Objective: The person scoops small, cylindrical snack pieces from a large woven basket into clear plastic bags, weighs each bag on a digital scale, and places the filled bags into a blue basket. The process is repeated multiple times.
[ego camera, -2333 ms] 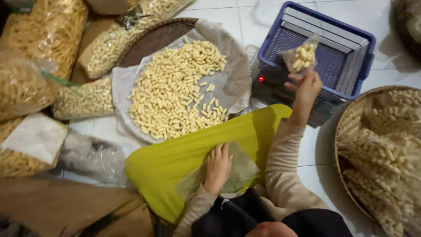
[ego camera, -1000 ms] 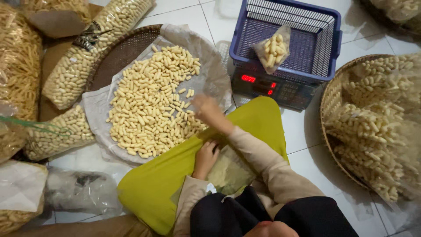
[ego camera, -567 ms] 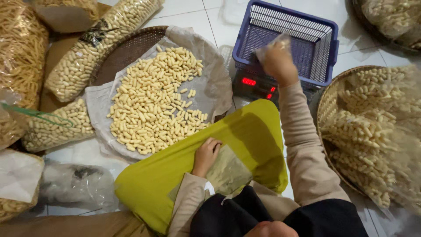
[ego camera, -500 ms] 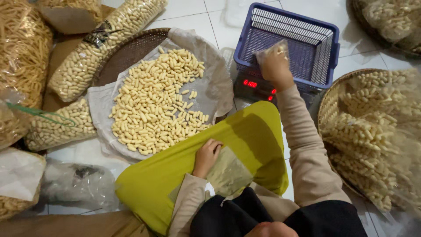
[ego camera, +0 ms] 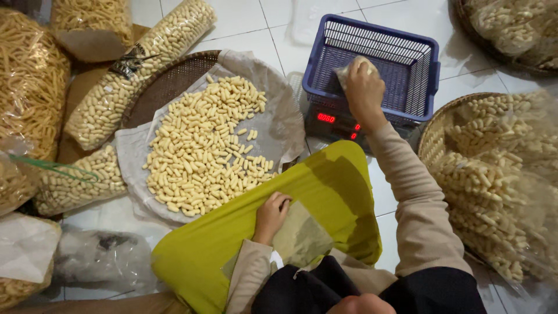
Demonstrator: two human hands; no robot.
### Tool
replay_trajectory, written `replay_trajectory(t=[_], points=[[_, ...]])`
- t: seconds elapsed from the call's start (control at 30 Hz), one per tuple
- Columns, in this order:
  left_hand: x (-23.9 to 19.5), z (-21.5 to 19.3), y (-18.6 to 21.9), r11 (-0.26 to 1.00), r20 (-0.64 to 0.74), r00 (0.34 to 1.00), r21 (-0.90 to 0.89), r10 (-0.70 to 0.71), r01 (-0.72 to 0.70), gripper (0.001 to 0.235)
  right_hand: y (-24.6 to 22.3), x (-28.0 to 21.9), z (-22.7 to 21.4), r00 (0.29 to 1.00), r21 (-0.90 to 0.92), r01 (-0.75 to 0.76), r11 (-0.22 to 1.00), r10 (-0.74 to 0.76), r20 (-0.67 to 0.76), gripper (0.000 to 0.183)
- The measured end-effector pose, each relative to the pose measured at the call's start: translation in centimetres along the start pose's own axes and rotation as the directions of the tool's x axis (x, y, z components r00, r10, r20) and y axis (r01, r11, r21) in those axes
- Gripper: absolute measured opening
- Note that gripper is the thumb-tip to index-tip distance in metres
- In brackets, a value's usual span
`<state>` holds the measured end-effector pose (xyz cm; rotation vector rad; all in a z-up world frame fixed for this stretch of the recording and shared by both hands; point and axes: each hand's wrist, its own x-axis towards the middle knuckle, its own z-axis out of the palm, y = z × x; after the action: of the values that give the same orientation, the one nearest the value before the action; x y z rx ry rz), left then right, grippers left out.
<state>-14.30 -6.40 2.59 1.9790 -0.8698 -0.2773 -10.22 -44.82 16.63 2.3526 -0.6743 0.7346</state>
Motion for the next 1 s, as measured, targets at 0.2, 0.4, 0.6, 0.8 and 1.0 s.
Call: replay_trajectory(t=[0.2, 0.4, 0.6, 0.8, 1.0], points=[[0.2, -0.1, -0.2, 1.0, 0.029, 1.0, 0.029, -0.011, 0.01, 0.012, -1.4, -0.7, -5.9, 0.999, 0.124, -0.033, 0.992, 0.031, 0.012, 0.039], [0.3, 0.3, -0.6, 0.998, 0.005, 1.0, 0.066, -0.009, 0.009, 0.013, -14.7, -5.8, -5.1, 0.987, 0.742, 0.159, 0.652, -0.109, -0.115, 0.026], [0.2, 0.2, -1.0, 0.999, 0.033, 0.999, 0.025, -0.026, 0.025, 0.013, -26.1, -12.4, -0.5, 0.824, 0.758, 0.44, 0.481, -0.553, -0.127, 0.032], [0.7, 0.2, -0.7, 0.999, 0.045, 0.998, 0.02, -0.041, 0.041, 0.012, -25.0, -13.7, 2.8, 0.81, 0.892, 0.178, 0.415, -0.577, 0.106, 0.027], [0.6, 0.0, -0.1, 0.998, 0.047, 0.997, 0.014, -0.06, 0.059, 0.012, -24.7, -14.7, 1.7, 0.714, 0.904, 0.275, 0.327, -0.699, 0.035, 0.023]])
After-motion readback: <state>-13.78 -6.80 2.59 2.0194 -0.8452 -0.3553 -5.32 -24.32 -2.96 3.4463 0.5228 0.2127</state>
